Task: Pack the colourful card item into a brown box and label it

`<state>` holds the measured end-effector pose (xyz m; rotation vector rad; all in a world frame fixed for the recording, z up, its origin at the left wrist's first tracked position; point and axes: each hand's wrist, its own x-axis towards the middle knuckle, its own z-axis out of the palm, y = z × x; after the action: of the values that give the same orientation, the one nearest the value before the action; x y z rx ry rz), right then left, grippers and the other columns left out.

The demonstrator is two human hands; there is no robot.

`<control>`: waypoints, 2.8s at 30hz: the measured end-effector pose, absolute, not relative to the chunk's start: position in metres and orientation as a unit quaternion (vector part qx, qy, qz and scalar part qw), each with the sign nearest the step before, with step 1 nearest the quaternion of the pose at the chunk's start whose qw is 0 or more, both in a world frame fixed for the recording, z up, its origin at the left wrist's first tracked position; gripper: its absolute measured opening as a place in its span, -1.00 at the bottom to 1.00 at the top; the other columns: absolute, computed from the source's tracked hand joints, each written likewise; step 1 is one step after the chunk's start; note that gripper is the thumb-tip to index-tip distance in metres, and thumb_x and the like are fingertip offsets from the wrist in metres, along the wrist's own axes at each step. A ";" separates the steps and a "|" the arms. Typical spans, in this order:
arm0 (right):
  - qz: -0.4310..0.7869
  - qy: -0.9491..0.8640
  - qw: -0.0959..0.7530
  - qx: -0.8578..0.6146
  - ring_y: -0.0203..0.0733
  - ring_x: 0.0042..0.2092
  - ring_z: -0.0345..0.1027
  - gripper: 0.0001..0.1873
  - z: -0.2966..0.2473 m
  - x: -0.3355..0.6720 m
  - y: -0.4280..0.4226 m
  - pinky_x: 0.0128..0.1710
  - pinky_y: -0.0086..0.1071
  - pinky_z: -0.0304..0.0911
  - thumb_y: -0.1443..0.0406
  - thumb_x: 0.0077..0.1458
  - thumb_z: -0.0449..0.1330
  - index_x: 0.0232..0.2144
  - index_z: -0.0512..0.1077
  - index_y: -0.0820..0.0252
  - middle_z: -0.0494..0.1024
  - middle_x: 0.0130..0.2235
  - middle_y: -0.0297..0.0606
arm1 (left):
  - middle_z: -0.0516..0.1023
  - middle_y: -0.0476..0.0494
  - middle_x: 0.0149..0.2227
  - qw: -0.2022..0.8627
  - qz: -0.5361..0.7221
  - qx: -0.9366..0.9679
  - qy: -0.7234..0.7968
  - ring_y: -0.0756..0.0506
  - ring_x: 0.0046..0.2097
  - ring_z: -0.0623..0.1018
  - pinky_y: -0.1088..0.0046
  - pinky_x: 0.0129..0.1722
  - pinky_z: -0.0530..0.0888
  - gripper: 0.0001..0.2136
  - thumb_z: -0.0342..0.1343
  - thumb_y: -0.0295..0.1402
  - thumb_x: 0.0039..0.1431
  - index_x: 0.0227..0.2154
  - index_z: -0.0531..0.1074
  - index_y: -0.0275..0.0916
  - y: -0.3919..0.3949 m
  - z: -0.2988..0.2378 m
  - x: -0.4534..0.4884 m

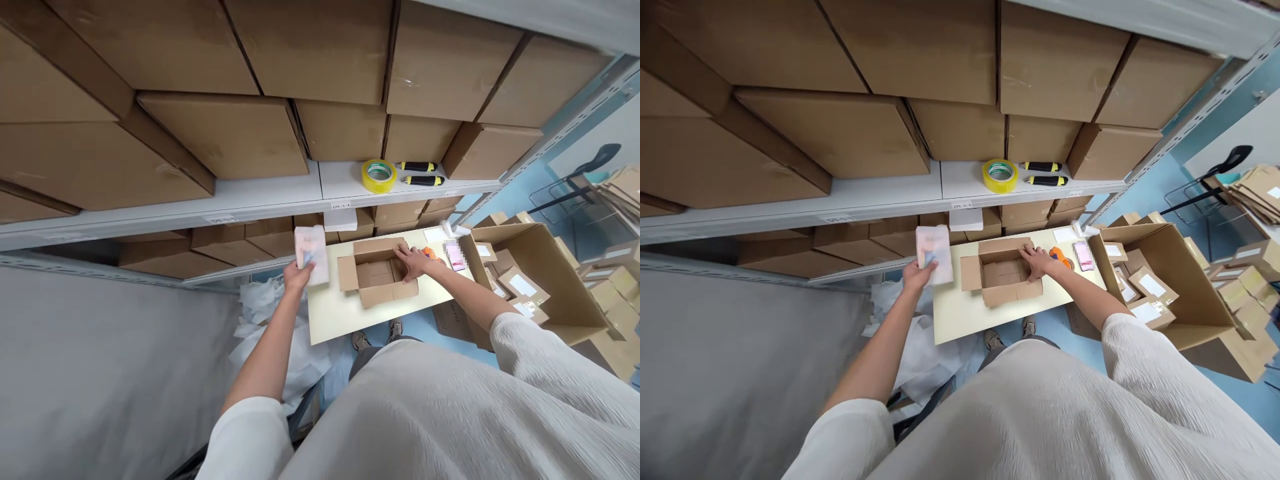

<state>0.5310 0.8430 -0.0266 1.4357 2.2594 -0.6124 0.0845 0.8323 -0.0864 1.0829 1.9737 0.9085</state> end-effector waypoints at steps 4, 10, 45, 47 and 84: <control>-0.224 0.808 0.193 0.510 0.58 0.41 0.05 0.65 -0.030 0.533 0.844 0.36 0.23 0.09 -0.13 -0.28 0.56 0.62 -0.30 -0.01 -0.28 0.63 0.02 | 0.70 -0.16 -0.28 0.376 0.439 0.431 0.693 -0.18 -0.24 0.64 0.35 -0.25 0.55 -0.58 0.36 -0.09 -0.08 -0.22 0.62 -0.30 0.836 -0.035 0.104; -0.251 0.814 0.124 0.509 0.51 0.41 0.04 0.68 -0.026 0.541 0.839 0.39 0.26 0.01 -0.21 -0.25 0.52 0.61 -0.43 -0.05 -0.18 0.62 0.01 | 0.73 -0.17 -0.20 0.400 0.329 0.589 0.621 -0.24 -0.13 0.64 0.28 -0.11 0.54 -0.62 0.35 -0.12 0.02 -0.16 0.64 -0.27 0.845 -0.003 0.186; -0.541 0.441 -0.288 0.656 -0.07 -0.21 0.60 -0.54 -0.056 0.600 0.838 -0.08 -0.10 0.58 0.20 0.28 0.10 0.18 0.41 0.19 0.68 -0.14 -0.06 | 0.73 -0.28 -0.11 0.512 0.367 0.392 0.670 -0.18 -0.10 0.71 0.26 -0.09 0.57 -0.59 0.05 -0.17 0.22 0.07 0.45 -0.22 0.797 -0.049 0.183; -0.537 0.488 -0.263 0.636 -0.07 -0.18 0.60 -0.55 -0.057 0.591 0.836 -0.05 -0.13 0.57 0.25 0.19 0.21 0.13 0.44 0.17 0.68 -0.14 -0.10 | 0.73 -0.28 -0.04 0.522 0.327 0.483 0.623 -0.22 0.01 0.70 0.17 0.03 0.57 -0.57 0.06 -0.26 0.16 0.09 0.48 -0.20 0.792 -0.046 0.188; -0.430 0.589 -0.240 0.640 -0.11 0.01 0.52 -0.72 -0.062 0.583 0.825 0.06 -0.27 0.41 0.16 0.30 0.13 -0.07 0.58 0.09 0.65 0.07 -0.19 | 0.42 -0.29 0.18 0.375 0.297 0.619 0.623 -0.26 0.17 0.53 0.11 0.16 0.53 -0.67 0.11 -0.35 0.26 0.08 0.42 -0.11 0.774 -0.104 0.223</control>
<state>0.5830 0.8252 -0.0615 2.3919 2.2016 -1.6086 0.2227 0.7745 -0.1035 1.5831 1.5956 0.7595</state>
